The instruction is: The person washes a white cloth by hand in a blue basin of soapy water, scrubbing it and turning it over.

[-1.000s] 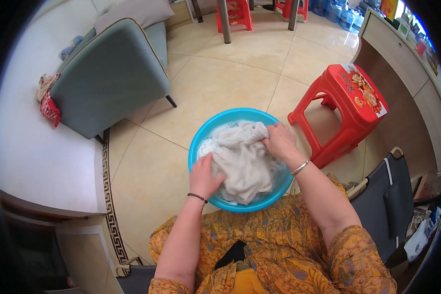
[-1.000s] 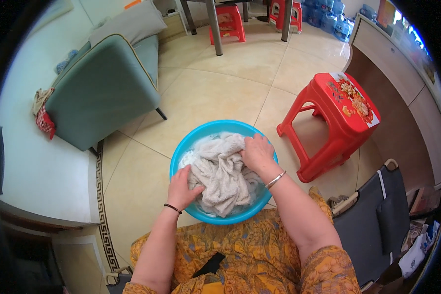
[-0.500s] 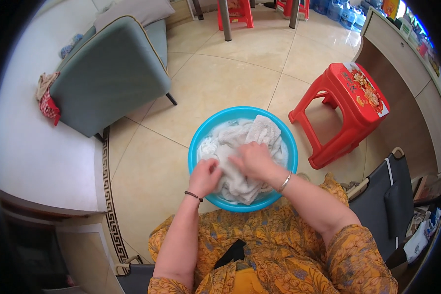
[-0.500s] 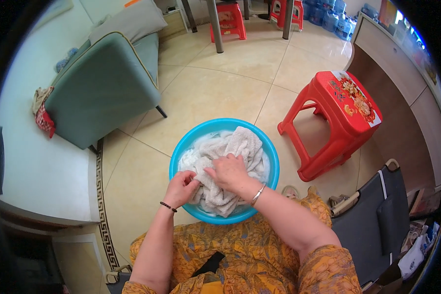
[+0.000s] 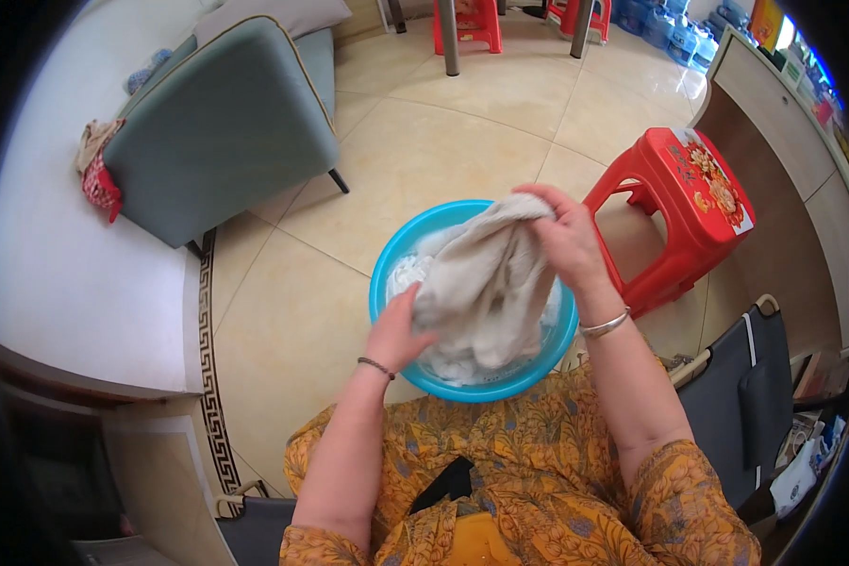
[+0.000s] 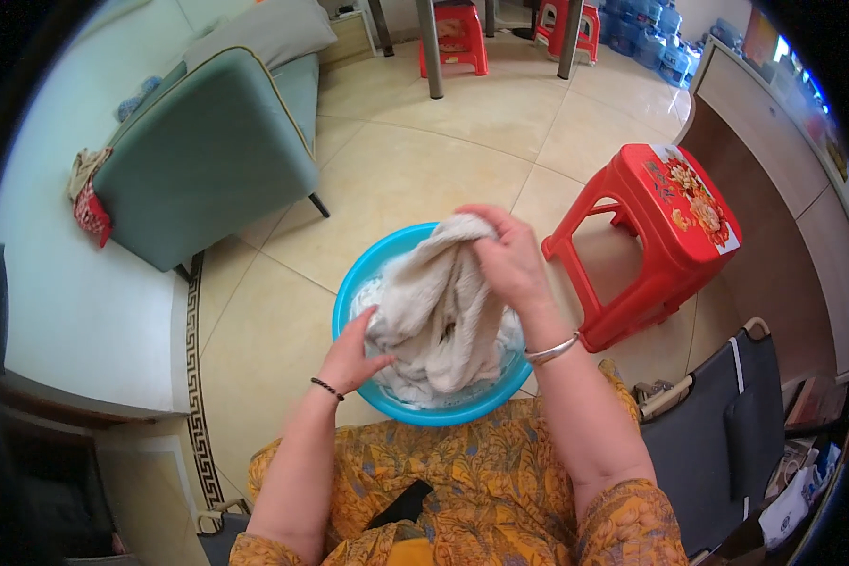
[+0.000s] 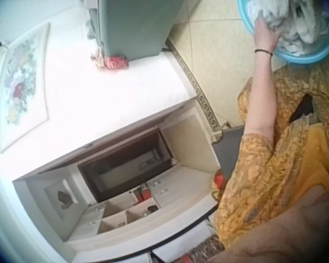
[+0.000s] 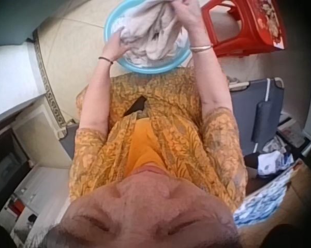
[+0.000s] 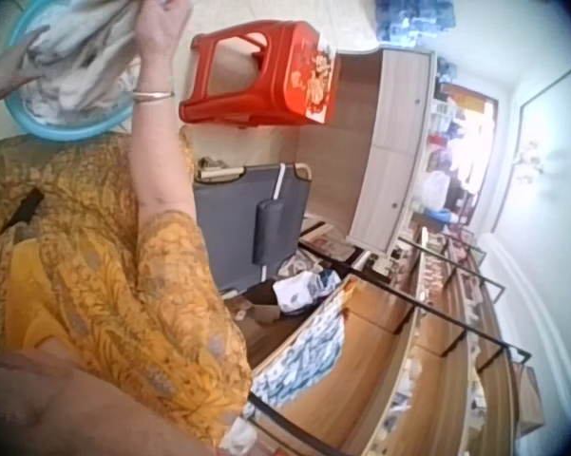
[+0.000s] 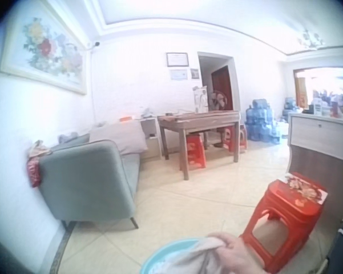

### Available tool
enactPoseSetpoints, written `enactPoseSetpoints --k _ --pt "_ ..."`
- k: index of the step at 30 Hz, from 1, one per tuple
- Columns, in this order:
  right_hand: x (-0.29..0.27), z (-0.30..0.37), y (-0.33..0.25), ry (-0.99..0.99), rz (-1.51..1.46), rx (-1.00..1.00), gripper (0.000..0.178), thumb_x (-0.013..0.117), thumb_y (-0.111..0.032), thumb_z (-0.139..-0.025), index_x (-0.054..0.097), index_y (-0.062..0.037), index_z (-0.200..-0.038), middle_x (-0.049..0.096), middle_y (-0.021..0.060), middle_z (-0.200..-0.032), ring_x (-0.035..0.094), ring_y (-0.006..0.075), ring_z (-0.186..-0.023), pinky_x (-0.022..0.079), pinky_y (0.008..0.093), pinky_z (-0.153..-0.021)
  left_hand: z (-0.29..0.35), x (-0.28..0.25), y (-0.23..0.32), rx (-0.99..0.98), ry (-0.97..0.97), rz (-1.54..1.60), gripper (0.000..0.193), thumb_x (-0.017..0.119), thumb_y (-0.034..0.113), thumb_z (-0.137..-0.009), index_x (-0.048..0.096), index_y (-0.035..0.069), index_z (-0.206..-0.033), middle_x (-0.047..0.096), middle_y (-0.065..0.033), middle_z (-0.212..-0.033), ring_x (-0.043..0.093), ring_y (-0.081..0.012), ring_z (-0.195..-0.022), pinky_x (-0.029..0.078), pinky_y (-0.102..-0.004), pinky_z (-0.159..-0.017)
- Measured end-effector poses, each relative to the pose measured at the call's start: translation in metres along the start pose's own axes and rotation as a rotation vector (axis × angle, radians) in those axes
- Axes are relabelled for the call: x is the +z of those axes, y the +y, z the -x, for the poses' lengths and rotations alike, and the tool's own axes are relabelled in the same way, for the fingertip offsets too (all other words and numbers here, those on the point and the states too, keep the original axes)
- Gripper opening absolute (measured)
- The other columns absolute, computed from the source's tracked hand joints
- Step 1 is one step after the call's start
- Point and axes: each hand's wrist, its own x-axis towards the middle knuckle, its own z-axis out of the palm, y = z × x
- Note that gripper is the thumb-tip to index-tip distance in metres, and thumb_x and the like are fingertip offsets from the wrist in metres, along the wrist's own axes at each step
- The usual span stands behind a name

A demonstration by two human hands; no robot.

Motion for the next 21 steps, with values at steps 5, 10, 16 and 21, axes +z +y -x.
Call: enactPoseSetpoints --k 5,10,16,21 --pt "-0.025 -0.002 0.010 -0.135 0.784 -0.095 0.035 0.054 -0.003 -0.076 0.063 -0.0119 -0.109 0.063 0.0160 -0.104 0.058 0.0302 -0.103 0.045 0.0370 -0.090 -0.005 0.009 -0.004 -0.044 0.049 -0.012 0.071 0.072 0.021 -0.069 0.041 0.001 -0.130 0.051 -0.0221 -0.122 0.050 -0.0347 -0.113 0.043 -0.0390 -0.094" --pt "0.010 0.036 0.032 -0.438 1.335 -0.123 0.068 0.071 -0.035 -0.072 0.043 -0.0203 -0.132 0.034 0.0147 -0.141 0.030 0.0345 -0.131 0.032 0.0594 -0.096 -0.001 0.019 0.015 -0.313 -0.186 -0.077 0.084 0.078 0.032 -0.066 0.038 -0.006 -0.129 0.049 -0.0245 -0.126 0.050 -0.0349 -0.114 0.042 -0.0391 -0.095" --pt "0.055 0.073 0.076 -0.659 1.506 -0.237 0.064 0.068 -0.035 -0.075 0.043 -0.0204 -0.132 0.028 0.0186 -0.144 0.022 0.0393 -0.133 0.026 0.0707 -0.089 -0.006 0.030 0.016 -0.222 -0.074 0.098 0.061 0.071 0.018 -0.072 0.047 0.002 -0.125 0.064 -0.0157 -0.100 0.062 -0.0232 -0.091 0.049 -0.0313 -0.078" --pt "0.055 0.066 0.080 -0.609 1.479 -0.148 0.033 0.052 -0.017 -0.083 0.058 -0.0156 -0.115 0.033 0.0184 -0.139 0.029 0.0381 -0.127 0.026 0.0709 -0.087 -0.015 0.025 -0.010 -0.101 -0.067 0.292 0.018 0.059 0.009 -0.078 0.065 0.001 -0.093 0.064 -0.0102 -0.089 0.061 -0.0171 -0.079 0.049 -0.0286 -0.072"
